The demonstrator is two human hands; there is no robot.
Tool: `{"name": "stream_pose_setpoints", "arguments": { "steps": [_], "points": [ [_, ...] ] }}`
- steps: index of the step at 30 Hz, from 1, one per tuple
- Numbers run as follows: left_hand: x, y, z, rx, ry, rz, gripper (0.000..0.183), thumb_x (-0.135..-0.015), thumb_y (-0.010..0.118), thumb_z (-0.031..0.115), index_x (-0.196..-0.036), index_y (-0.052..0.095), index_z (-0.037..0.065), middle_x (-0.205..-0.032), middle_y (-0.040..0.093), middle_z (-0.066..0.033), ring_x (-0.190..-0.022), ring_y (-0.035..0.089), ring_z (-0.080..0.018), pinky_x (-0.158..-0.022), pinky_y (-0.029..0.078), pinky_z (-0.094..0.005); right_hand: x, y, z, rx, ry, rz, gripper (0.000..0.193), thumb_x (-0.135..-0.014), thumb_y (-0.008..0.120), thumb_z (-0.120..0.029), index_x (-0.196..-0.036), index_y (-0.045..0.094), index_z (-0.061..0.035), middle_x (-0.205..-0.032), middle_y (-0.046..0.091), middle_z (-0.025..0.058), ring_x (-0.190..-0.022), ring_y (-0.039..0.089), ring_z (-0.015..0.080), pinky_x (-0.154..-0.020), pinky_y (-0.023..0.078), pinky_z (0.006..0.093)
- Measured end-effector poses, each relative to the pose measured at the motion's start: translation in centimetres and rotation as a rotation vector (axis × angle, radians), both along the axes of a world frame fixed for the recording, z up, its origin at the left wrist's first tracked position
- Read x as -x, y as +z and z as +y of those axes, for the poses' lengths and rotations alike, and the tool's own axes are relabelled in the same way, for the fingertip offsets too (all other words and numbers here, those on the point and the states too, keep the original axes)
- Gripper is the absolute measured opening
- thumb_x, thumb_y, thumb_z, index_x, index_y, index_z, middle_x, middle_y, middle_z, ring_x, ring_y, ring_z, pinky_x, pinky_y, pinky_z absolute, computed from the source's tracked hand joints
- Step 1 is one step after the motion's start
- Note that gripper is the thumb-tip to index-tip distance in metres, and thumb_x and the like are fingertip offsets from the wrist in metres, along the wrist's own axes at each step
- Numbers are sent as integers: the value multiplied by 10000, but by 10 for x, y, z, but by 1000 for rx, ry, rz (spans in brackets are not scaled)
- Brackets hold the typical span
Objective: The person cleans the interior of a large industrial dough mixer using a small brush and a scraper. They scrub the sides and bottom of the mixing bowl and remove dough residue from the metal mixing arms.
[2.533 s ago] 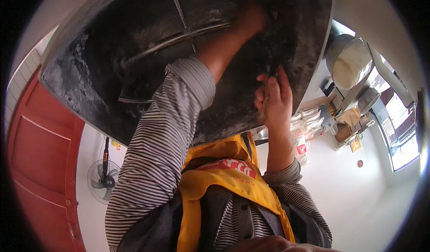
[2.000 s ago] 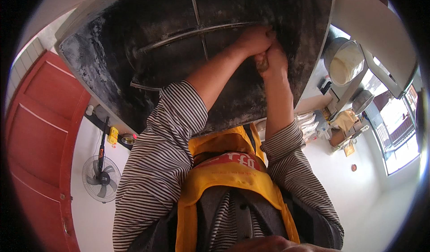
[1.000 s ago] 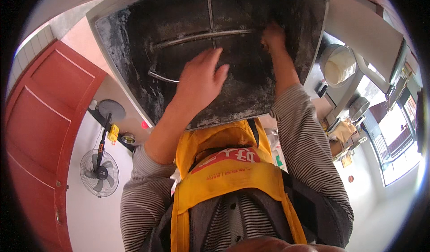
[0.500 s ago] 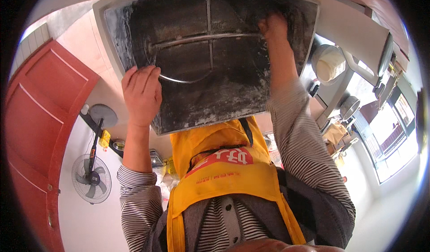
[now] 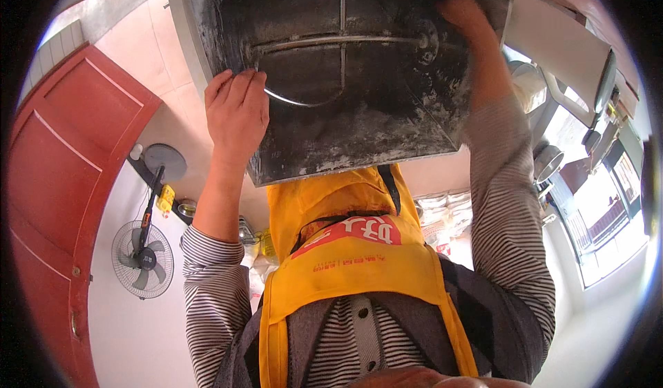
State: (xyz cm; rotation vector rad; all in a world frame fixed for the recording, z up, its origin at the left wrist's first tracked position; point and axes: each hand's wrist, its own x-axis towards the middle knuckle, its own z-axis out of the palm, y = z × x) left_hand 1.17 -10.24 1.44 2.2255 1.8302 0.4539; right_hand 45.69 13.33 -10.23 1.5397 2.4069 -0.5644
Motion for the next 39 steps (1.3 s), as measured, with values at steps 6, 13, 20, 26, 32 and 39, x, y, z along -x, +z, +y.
{"name": "stream_pose_setpoints", "arguments": {
  "steps": [6, 13, 20, 26, 32, 39],
  "points": [
    [-1, 1, -1, 18, -2, 41, 207, -793, 664, 86, -997, 698, 87, -1004, 691, -44, -920, 651, -184, -1001, 429, -349, 43, -9, -86, 63, -173, 169, 433, -935, 581, -209, -1343, 560, -66, -1101, 665, 277, -1053, 625, 465, -929, 497, 475],
    [-2, 0, -2, 18, 6, 28, 201, -804, 670, 102, -1002, 705, 91, -1021, 693, -37, -930, 650, -190, -1010, 418, -351, 30, 141, -219, 351, -264, -59, 351, -936, 531, -133, -1271, 590, -49, -967, 663, 290, -887, 653, 470, -760, 546, 505],
    [1, 0, -3, 26, -7, 23, 213, -809, 667, 92, -1015, 720, 103, -1023, 704, -36, -946, 651, -210, -1007, 419, -358, 37, 131, -218, 374, 80, -378, 328, -886, 543, -111, -1179, 637, 1, -943, 694, 209, -820, 706, 364, -687, 583, 466],
    [1, -3, -3, 13, -12, 0, 217, -794, 670, 91, -1007, 705, 96, -1026, 695, -38, -939, 648, -193, -1009, 415, -352, 54, 67, -233, 311, 328, -814, 252, -849, 622, -137, -1042, 723, -12, -1027, 644, 197, -810, 694, 323, -564, 567, 408],
    [2, -1, -1, 27, -8, -33, 229, -797, 675, 60, -1016, 720, 111, -1034, 712, -28, -947, 661, -201, -999, 424, -356, 79, -3, -249, 406, 371, -1167, 339, -832, 671, -205, -1097, 726, -1, -1127, 642, 252, -894, 674, 323, -425, 499, 417],
    [4, -1, -4, 49, -6, -54, 242, -799, 681, 64, -1031, 719, 120, -1048, 710, -26, -970, 655, -199, -996, 430, -352, 87, 21, -247, 628, 340, -1037, 309, -819, 691, -206, -1075, 752, -45, -1161, 663, 228, -1015, 656, 352, -513, 537, 446]
  ]
}}
